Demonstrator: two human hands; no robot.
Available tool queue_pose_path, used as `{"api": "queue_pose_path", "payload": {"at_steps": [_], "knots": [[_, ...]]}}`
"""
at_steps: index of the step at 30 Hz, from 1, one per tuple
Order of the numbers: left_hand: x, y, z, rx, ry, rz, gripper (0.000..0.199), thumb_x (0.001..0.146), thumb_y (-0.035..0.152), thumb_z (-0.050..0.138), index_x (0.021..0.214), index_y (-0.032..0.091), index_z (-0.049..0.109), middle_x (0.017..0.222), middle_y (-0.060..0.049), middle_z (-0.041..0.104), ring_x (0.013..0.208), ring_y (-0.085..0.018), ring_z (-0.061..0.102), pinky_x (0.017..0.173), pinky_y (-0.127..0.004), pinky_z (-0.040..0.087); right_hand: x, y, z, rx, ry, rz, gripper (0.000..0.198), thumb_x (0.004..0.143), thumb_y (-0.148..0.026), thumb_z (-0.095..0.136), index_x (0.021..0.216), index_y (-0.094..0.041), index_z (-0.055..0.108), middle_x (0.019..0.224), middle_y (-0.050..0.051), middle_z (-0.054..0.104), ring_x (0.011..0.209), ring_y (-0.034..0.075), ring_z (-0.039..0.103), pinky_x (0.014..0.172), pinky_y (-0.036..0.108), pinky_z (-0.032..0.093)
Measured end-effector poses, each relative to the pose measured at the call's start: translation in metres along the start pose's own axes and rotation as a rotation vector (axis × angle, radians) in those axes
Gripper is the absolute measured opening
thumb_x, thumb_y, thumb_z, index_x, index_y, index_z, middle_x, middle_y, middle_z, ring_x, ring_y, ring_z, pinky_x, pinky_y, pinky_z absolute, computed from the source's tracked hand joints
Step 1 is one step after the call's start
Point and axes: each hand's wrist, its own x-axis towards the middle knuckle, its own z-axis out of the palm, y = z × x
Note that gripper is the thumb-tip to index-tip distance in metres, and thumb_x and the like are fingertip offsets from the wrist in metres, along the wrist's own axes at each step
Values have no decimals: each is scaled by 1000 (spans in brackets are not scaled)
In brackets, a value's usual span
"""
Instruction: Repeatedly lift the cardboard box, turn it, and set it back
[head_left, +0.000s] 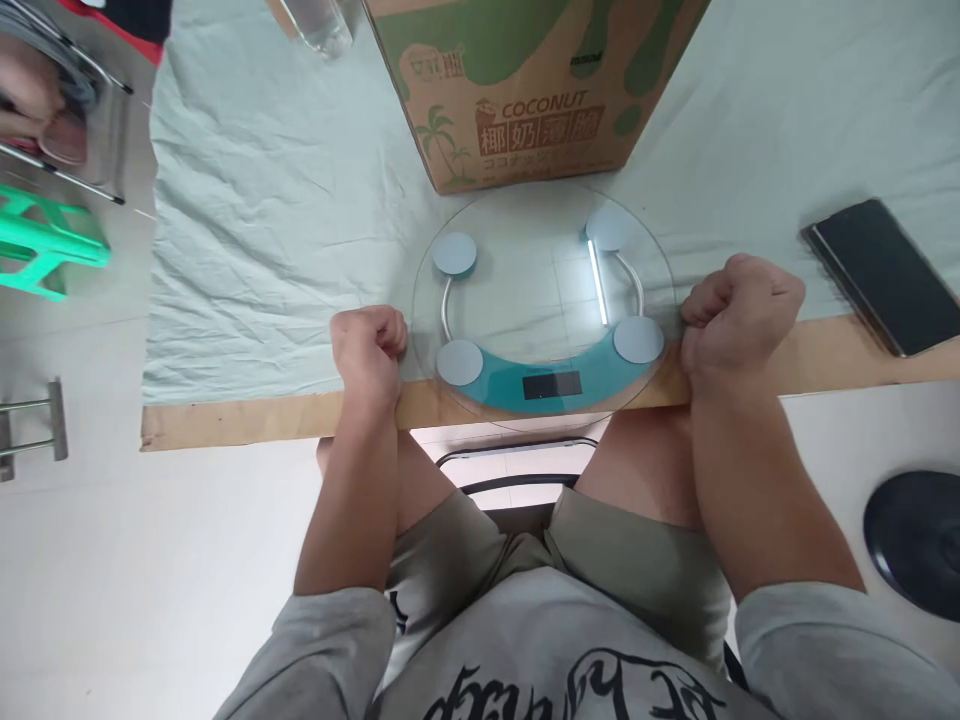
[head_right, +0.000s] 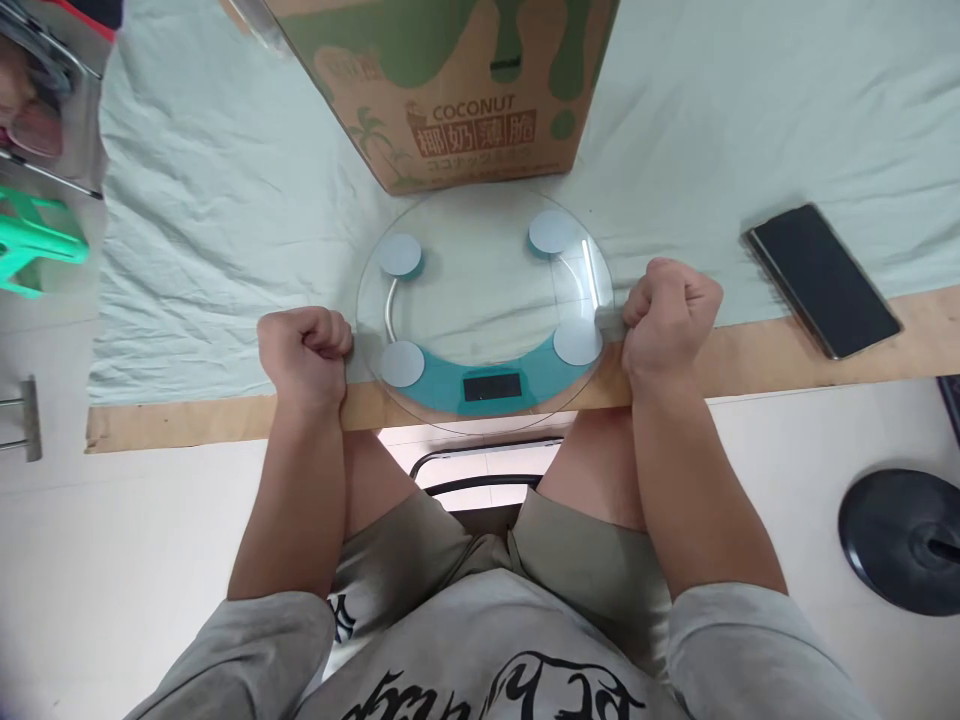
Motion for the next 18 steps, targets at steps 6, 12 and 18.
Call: {"api": "queue_pose_path", "payload": {"at_steps": [6, 12, 18], "knots": [[0, -11, -1, 54, -20, 32, 85, 75, 40, 89, 61, 19, 7, 66, 4, -4, 57, -5, 4, 60, -31, 2, 5, 14, -5, -49, -44, -70, 49, 64, -38, 62, 60, -24, 15, 60, -5, 5, 49, 1, 14, 52, 26, 4], [2, -15, 4, 105, 7, 79, 61, 74, 34, 70, 56, 21, 13, 63, 4, 1, 58, -4, 4, 58, -29, 0, 10, 33, -13, -117, -116, -123, 68, 102, -44, 76, 67, -18, 24, 58, -8, 14, 54, -1, 15, 52, 19, 11], [0, -17, 8, 223, 27, 94, 48, 79, 22, 60, 57, 20, 17, 61, 2, 10, 61, -6, 10, 60, -29, 3, 11, 37, -16, -228, -138, -99, 71, 115, -59, 72, 75, -15, 34, 63, -9, 19, 61, 0, 18, 58, 15, 20]]}}
